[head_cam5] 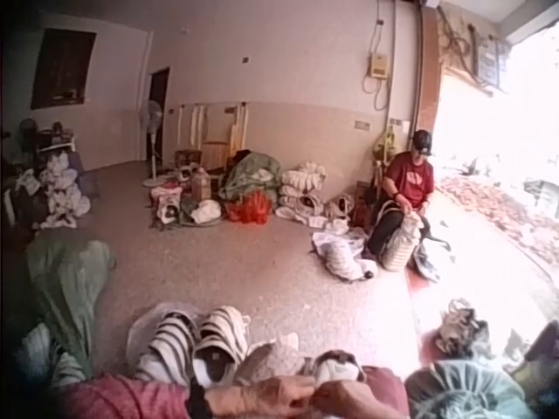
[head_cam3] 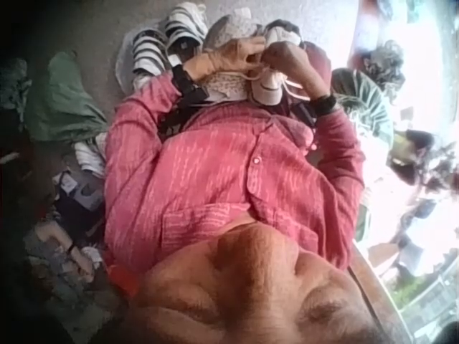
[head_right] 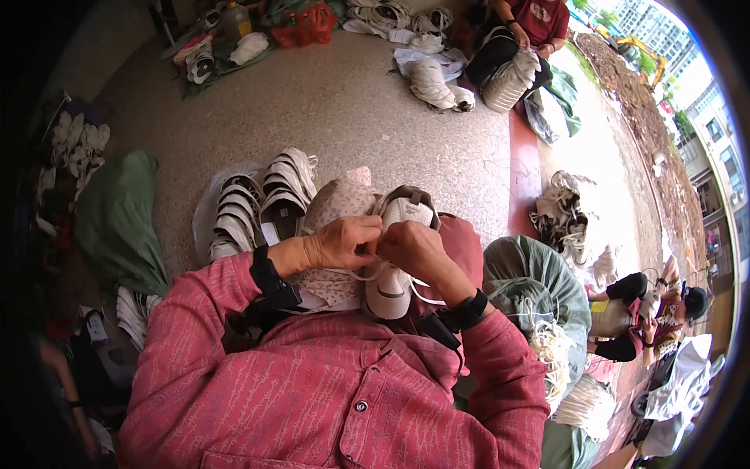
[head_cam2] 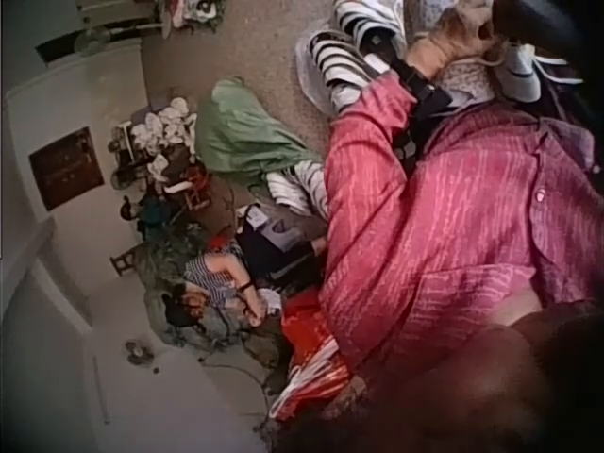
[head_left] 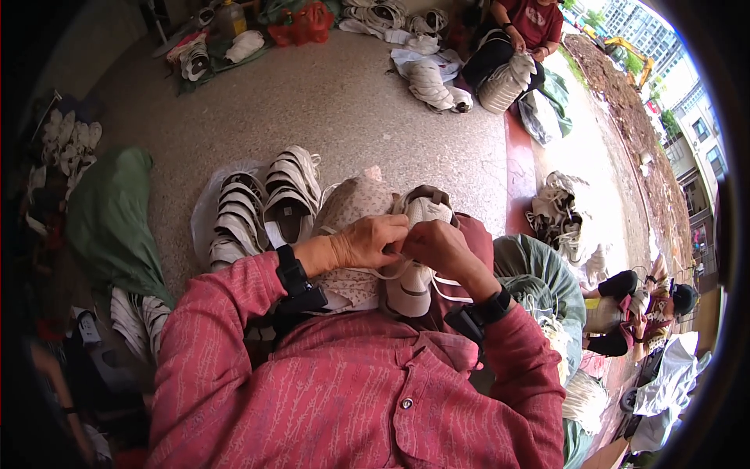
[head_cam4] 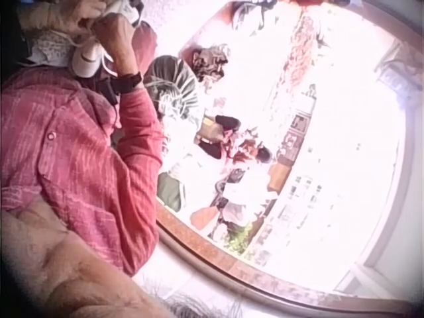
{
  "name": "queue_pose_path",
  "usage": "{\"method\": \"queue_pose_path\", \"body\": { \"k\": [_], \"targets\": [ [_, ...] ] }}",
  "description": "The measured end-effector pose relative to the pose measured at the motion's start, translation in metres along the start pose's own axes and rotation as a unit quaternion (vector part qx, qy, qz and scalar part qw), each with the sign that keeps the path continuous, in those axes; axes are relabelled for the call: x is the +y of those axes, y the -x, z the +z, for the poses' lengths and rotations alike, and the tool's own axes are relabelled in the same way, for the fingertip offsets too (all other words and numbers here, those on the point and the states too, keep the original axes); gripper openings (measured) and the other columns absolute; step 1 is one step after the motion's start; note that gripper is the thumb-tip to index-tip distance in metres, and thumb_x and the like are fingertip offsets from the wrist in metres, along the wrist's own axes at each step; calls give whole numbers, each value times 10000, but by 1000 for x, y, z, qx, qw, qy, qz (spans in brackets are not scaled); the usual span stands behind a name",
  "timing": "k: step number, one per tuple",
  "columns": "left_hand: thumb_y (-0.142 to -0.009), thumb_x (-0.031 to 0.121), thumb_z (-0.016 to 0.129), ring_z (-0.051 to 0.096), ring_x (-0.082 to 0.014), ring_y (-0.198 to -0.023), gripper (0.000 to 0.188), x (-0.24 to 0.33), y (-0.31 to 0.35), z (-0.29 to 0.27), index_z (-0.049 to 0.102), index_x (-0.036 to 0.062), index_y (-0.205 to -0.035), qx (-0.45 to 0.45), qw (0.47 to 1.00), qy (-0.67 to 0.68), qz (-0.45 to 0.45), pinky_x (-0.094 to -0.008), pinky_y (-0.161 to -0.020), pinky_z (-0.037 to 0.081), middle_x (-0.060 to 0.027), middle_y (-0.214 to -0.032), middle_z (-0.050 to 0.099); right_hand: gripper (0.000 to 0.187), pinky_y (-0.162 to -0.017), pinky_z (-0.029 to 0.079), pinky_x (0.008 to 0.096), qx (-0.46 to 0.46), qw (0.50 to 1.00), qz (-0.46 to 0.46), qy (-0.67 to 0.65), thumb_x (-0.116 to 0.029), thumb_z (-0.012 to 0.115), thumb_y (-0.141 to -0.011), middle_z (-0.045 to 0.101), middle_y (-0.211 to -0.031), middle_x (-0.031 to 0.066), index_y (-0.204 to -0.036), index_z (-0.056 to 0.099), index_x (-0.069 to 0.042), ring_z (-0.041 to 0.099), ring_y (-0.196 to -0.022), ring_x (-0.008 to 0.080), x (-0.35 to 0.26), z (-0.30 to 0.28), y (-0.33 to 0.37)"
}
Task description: Lacing white shoes with white shoelaces in a warehouse or assembly area.
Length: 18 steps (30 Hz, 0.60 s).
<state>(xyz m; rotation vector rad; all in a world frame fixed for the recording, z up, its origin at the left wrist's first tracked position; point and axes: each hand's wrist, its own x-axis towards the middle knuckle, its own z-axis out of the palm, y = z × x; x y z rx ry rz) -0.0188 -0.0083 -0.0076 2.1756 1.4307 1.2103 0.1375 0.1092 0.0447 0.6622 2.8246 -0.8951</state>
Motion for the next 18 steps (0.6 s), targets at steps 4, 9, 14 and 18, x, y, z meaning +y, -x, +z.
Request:
{"method": "queue_pose_path", "body": {
  "k": [4, 9, 14, 18],
  "targets": [
    [-667, 45, 731, 581, -280, -716, 233, -2, -1, 1, 507, 53, -731, 5, 1000, -2, 9, -363, -623, 469, -92, -800, 495, 213, -698, 509, 407, 4, 1000, -13, 5, -268, 626, -826, 678, -819, 156, -883, 700, -77, 668, -815, 324, 6, 4, -3],
    [-696, 69, 749, 594, -255, -742, 232, 9, -8, -8, 545, 49, -806, -21, 998, 42, -32, -349, -638, 477, -84, -826, 538, 202, -674, 502, 394, 15, 998, -35, -46, -233, 608, -876, 667, -800, 155, -901, 645, -36, 663, -791, 312, 15, 2, 5],
    [-772, 214, 741, 631, -274, -769, 248, 17, -16, 0, 604, 41, -885, -4, 988, 56, -146, -333, -671, 494, -89, -948, 615, 115, -596, 436, 248, 159, 926, -90, -332, -153, 572, -962, 553, -739, 4, -930, 565, -43, 530, -665, 101, 28, -24, 15],
    [-787, 219, 705, 624, -289, -752, 196, 15, -24, 13, 618, 51, -836, 12, 997, -26, -78, -347, -670, 497, -83, -907, 600, 93, -598, 409, 209, 163, 908, -76, -379, -130, 593, -955, 530, -766, -31, -991, 567, -48, 488, -670, 54, 23, -54, 40]
  ]
}}
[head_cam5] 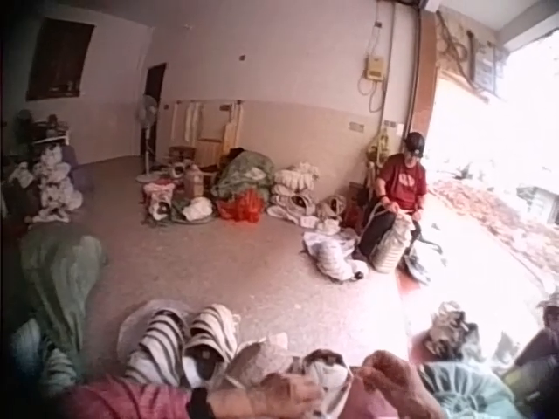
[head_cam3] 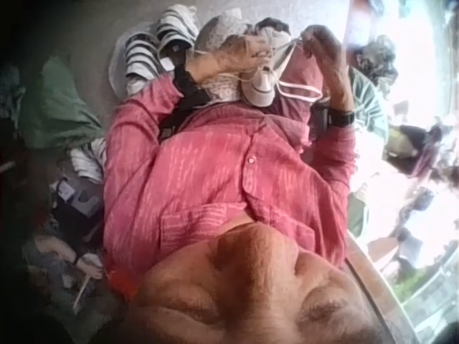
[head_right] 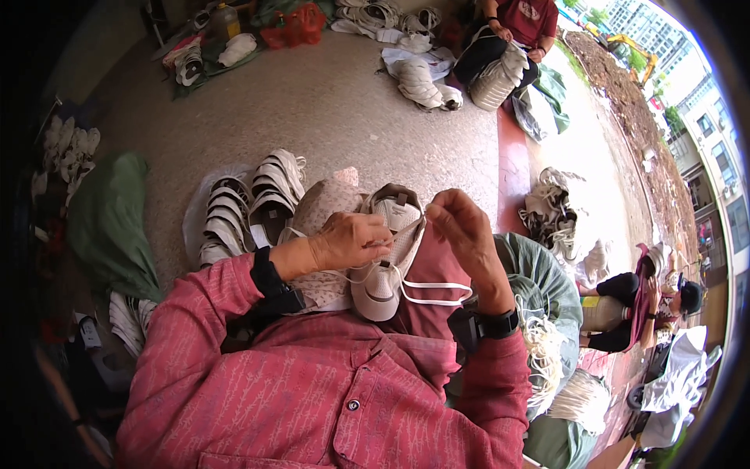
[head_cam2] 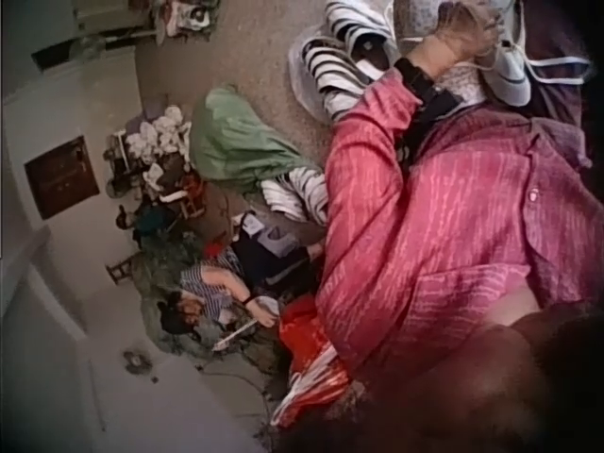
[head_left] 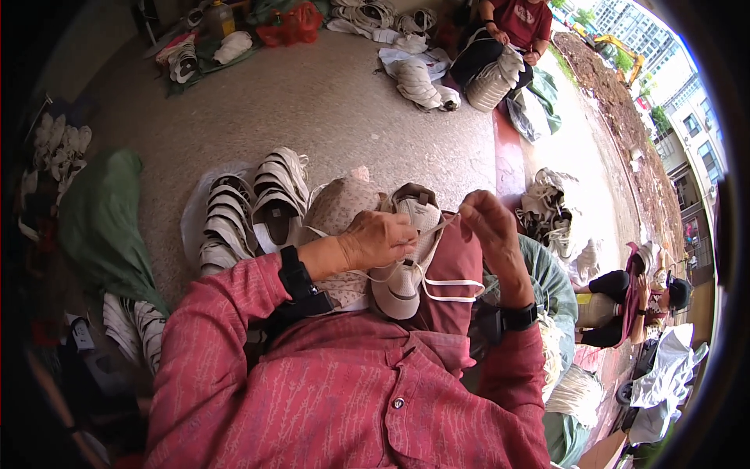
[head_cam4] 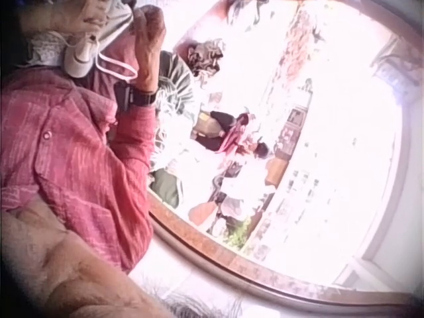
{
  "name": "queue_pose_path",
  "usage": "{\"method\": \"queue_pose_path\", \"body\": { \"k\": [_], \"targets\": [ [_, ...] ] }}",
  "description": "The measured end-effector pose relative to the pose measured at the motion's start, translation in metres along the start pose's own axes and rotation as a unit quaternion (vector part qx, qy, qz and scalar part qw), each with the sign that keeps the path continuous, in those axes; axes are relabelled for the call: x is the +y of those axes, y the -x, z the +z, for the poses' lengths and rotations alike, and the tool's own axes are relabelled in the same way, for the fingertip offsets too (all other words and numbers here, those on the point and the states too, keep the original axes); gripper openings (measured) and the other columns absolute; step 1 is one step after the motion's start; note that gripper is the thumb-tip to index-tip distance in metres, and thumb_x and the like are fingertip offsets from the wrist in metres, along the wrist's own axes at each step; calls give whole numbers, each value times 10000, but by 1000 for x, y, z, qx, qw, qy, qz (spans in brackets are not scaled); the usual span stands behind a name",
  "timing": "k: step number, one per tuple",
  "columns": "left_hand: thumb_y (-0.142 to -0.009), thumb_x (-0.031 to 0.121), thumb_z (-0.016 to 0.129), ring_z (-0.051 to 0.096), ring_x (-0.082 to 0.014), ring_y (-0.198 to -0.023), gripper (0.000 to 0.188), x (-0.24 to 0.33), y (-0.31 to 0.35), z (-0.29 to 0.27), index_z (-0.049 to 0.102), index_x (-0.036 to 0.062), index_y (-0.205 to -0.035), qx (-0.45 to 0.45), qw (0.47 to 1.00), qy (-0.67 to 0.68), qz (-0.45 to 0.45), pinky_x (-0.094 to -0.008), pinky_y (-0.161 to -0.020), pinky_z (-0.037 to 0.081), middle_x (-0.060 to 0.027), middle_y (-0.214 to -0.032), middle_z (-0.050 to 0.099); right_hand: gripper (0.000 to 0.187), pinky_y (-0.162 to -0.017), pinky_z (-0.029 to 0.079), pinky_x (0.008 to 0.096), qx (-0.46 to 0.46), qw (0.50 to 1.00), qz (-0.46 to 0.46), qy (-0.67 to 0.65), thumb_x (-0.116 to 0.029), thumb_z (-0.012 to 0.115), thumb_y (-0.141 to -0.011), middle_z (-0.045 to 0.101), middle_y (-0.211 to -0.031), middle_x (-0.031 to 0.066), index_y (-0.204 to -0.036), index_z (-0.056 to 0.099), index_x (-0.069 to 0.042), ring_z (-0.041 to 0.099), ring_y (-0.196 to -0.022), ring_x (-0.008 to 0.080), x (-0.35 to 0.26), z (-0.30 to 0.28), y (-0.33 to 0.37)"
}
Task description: Lacing white shoes with white shoelaces in a warehouse or assembly area.
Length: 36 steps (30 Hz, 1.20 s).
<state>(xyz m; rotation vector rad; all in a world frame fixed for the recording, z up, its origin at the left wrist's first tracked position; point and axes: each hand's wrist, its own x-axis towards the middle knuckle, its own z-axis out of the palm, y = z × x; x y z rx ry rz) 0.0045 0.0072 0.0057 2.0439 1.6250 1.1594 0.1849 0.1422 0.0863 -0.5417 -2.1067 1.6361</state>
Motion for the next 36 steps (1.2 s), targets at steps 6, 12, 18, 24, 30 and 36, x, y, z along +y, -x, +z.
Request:
{"method": "queue_pose_path", "body": {
  "k": [6, 12, 18, 24, 30, 36],
  "targets": [
    [-773, 100, 640, 600, -262, -843, 46, -6, -19, 18, 626, 63, -796, -65, 983, -90, 148, -369, -745, 491, -86, -834, 549, 392, -659, 495, 410, -156, 894, 2, 420, -249, 782, -719, 655, -813, 119, -1045, 600, -130, 652, -769, 317, 29, 12, 29],
    [-793, 146, 663, 617, -308, -863, 130, -2, -26, 21, 638, 32, -849, -132, 990, -29, 47, -394, -771, 484, -127, -870, 603, 288, -636, 499, 399, -99, 928, -27, 357, -196, 750, -753, 649, -769, 114, -938, 569, -69, 654, -731, 312, 63, 10, 32],
    [-780, 191, 691, 627, -327, -868, 189, 10, -34, 16, 644, 35, -876, -170, 985, -24, -14, -404, -767, 484, -148, -868, 625, 265, -624, 499, 390, -88, 946, -41, 310, -172, 755, -752, 647, -771, 114, -912, 583, -50, 650, -715, 302, 73, 6, 37],
    [-800, 159, 655, 628, -349, -863, 162, 5, -41, 26, 624, 22, -880, -236, 961, -145, 2, -413, -748, 484, -165, -873, 622, 258, -615, 492, 361, -88, 951, -51, 293, -179, 750, -771, 638, -762, 97, -937, 599, -51, 638, -681, 264, 75, 5, 39],
    [-834, 173, 659, 593, -309, -823, 185, -18, -42, -12, 586, 25, -918, -81, 995, -38, 30, -384, -723, 470, -144, -865, 583, 262, -582, 463, 291, -111, 982, 16, 151, -242, 735, -830, 591, -716, 67, -977, 622, -57, 590, -639, 154, 62, 6, 42],
    [-879, 199, 674, 536, -168, -784, 194, 4, -27, -26, 590, 26, -910, -79, 990, 113, -31, -313, -696, 432, -58, -833, 554, 232, -574, 466, 314, -43, 960, -20, 275, -247, 715, -852, 597, -801, 77, -934, 650, -41, 598, -656, 149, 51, 31, 34]
  ]
}}
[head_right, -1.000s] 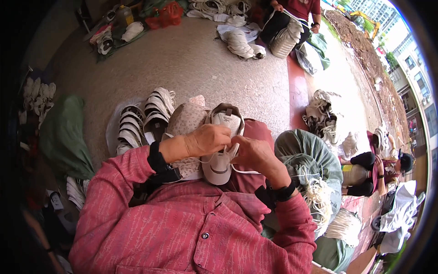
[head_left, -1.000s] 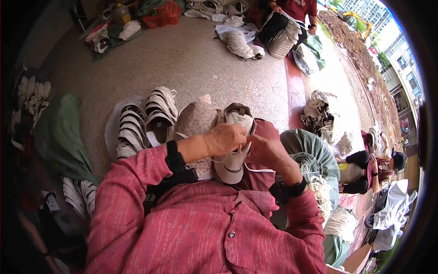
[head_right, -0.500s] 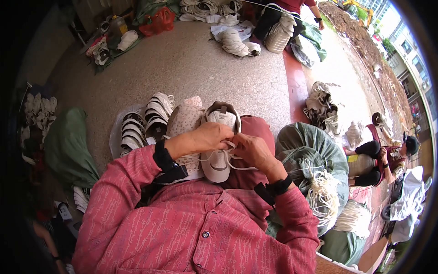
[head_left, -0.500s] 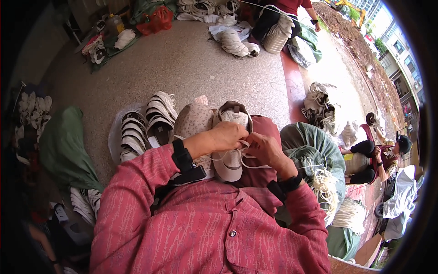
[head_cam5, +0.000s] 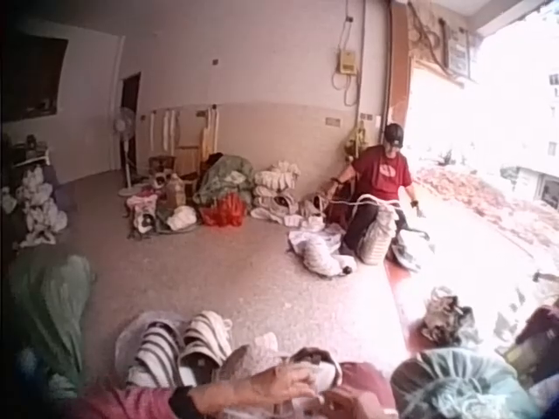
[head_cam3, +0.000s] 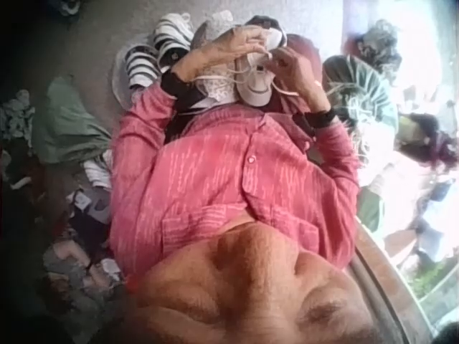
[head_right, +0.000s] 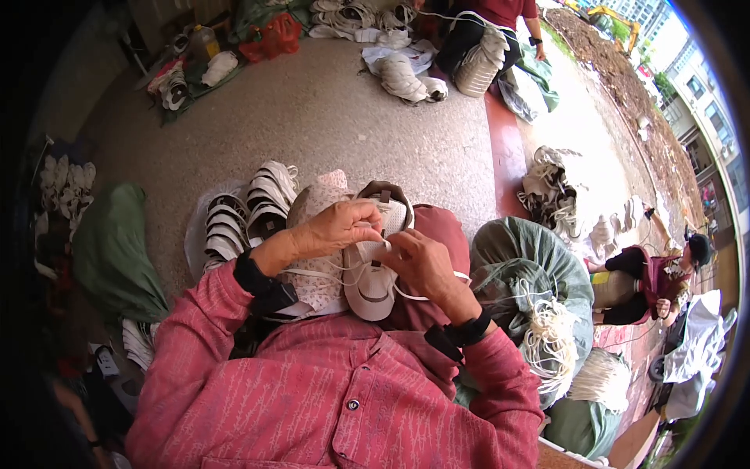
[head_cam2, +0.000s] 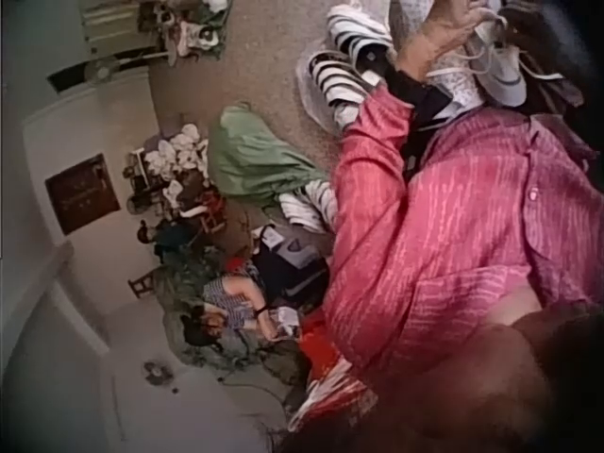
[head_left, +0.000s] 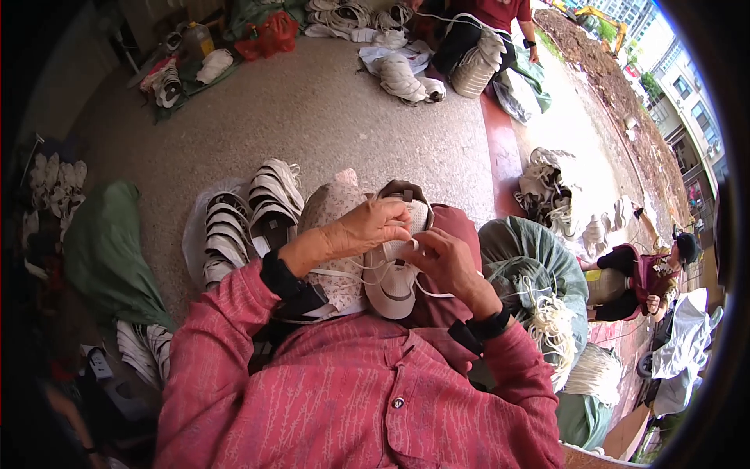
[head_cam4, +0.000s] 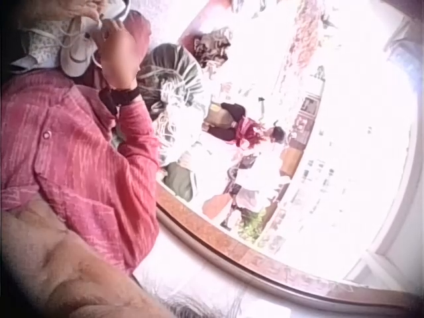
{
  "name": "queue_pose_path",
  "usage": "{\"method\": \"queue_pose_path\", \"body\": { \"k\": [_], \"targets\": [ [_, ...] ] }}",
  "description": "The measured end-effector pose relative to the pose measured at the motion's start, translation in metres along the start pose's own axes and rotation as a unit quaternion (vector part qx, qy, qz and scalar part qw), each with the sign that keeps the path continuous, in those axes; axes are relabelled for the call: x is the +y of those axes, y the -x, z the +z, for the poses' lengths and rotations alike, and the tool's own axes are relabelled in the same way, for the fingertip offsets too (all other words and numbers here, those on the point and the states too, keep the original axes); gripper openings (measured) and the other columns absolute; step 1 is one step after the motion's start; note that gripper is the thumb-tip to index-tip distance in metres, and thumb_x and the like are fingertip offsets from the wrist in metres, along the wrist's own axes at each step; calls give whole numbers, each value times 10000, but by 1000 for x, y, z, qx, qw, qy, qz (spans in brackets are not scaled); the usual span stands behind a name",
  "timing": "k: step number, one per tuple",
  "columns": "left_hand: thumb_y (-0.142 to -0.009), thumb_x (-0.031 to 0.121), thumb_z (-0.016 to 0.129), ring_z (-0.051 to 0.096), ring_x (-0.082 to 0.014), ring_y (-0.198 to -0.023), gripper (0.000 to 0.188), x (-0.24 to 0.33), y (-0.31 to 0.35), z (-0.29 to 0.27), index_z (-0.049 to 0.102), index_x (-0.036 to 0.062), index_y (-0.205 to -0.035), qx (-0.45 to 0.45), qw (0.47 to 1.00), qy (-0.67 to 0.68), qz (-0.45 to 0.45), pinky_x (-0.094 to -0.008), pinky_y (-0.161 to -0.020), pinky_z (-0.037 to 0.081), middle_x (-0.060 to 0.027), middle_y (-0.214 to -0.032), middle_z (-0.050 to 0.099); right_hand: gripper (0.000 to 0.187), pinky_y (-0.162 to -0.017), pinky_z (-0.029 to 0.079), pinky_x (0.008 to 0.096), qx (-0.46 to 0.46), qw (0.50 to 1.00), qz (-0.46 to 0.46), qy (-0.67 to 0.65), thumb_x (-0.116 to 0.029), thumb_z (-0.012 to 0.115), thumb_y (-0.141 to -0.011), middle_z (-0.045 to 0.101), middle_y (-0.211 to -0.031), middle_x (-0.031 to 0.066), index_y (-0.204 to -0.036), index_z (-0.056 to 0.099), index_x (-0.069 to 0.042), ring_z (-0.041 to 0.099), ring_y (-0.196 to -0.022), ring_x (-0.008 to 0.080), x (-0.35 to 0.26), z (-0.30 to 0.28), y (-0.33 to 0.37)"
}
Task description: Lacing white shoes with white shoelaces in a warehouse or assembly area.
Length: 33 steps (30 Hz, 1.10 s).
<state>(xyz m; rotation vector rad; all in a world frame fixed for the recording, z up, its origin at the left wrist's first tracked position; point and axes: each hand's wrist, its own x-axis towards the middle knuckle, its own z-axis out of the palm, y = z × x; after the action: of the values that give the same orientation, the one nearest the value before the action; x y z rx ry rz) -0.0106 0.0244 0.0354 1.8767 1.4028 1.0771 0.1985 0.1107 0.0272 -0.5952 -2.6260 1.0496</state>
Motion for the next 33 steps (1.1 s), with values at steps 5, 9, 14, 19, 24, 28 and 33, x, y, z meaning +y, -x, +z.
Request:
{"method": "queue_pose_path", "body": {
  "k": [5, 9, 14, 19, 24, 28, 33],
  "targets": [
    [-913, 157, 660, 570, -87, -692, 151, 8, 17, -3, 624, 25, -975, 1, 916, 351, -195, -217, -642, 466, 5, -824, 613, 185, -584, 490, 263, 51, 989, -49, -127, -155, 633, -921, 624, -885, 41, -1041, 656, -16, 632, -720, 122, -2, 12, -6],
    [-926, 149, 644, 600, -75, -695, 169, -5, 25, 8, 620, 25, -1038, 38, 889, 423, -172, -201, -659, 498, -4, -833, 637, 189, -592, 495, 229, 20, 941, 112, -318, -133, 573, -963, 648, -917, 24, -1074, 647, 0, 640, -753, 109, -6, 8, -6],
    [-964, 237, 595, 600, -72, -744, 242, -16, 23, 20, 586, 33, -1094, 66, 875, 447, -173, -208, -684, 504, -15, -865, 629, 209, -587, 509, 233, 29, 916, 84, -391, -146, 556, -978, 668, -853, 60, -1068, 649, 18, 637, -673, 113, -32, -3, -5],
    [-1024, 298, 467, 519, -47, -699, 266, -18, 22, 27, 539, 44, -1057, 112, 906, 386, -130, -183, -639, 454, 15, -760, 533, 169, -579, 514, 228, 60, 934, 47, -348, -102, 598, -947, 674, -815, 63, -1042, 673, 15, 640, -642, 118, -58, -36, -19],
    [-1028, 268, 465, 455, -32, -649, 240, -9, 16, 27, 551, 45, -1045, 115, 922, 346, -133, -179, -595, 388, 34, -735, 491, 152, -567, 487, 217, 132, 969, 41, -206, -92, 679, -883, 610, -881, 27, -992, 714, 7, 589, -674, 83, -40, -30, -33],
    [-1021, 265, 486, 465, -33, -652, 219, 3, 16, 26, 552, 57, -1033, 124, 931, 323, -119, -186, -600, 393, 38, -739, 496, 165, -565, 499, 225, 89, 946, 77, -302, -87, 677, -883, 616, -887, 51, -1004, 705, 23, 616, -690, 99, -44, -22, -38],
    [-1016, 257, 501, 475, -34, -663, 209, 9, 18, 26, 576, 62, -1018, 135, 942, 293, -88, -189, -605, 395, 46, -760, 501, 165, -564, 503, 228, 70, 946, 79, -307, -88, 672, -888, 624, -897, 65, -993, 696, 38, 625, -692, 109, -41, -17, -40]
  ]
}}
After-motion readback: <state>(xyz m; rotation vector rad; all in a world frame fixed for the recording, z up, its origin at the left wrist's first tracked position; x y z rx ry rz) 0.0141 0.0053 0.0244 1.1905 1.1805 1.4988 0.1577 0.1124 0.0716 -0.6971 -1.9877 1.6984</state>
